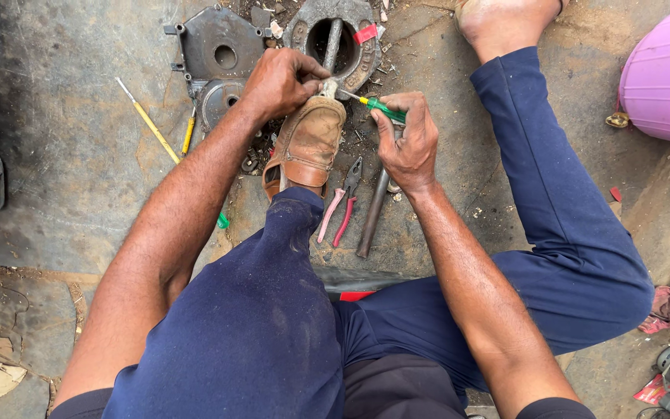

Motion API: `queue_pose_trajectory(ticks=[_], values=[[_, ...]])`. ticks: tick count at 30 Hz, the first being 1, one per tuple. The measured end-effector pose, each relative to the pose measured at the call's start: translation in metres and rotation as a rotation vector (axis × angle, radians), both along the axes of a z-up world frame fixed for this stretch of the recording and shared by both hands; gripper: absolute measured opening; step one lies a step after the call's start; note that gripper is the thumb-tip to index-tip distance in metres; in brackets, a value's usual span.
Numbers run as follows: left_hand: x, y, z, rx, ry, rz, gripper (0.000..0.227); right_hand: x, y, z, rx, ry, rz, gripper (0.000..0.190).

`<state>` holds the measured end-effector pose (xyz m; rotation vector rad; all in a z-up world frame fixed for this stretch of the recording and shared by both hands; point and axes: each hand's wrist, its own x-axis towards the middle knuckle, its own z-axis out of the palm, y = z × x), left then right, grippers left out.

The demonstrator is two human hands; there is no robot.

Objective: The person sits on the ground and uses pliers and a hammer to work on a metal engine part. They then use a screwdriver to adjust a small component within the part.

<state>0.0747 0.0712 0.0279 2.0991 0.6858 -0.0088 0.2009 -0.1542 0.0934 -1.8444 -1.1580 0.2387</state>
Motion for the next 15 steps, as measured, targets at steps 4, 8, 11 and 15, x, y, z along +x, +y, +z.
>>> queue_pose_trajectory(ticks=[4, 8, 11, 15], values=[[0.001, 0.004, -0.001, -0.027, -0.039, -0.033, 0.023, 0.001, -0.004, -0.003, 0.004, -0.002, -0.005, 0.025], [0.004, 0.005, 0.004, 0.026, -0.022, -0.069, 0.022, -0.001, -0.007, -0.006, -0.011, 0.02, -0.015, 0.025], [0.004, 0.004, 0.006, 0.119, -0.13, -0.111, 0.018, -0.002, -0.008, -0.007, 0.012, 0.013, -0.012, 0.025], [0.005, 0.001, 0.003, 0.126, -0.158, -0.144, 0.012, -0.003, -0.012, -0.007, -0.007, 0.006, -0.017, 0.024]])
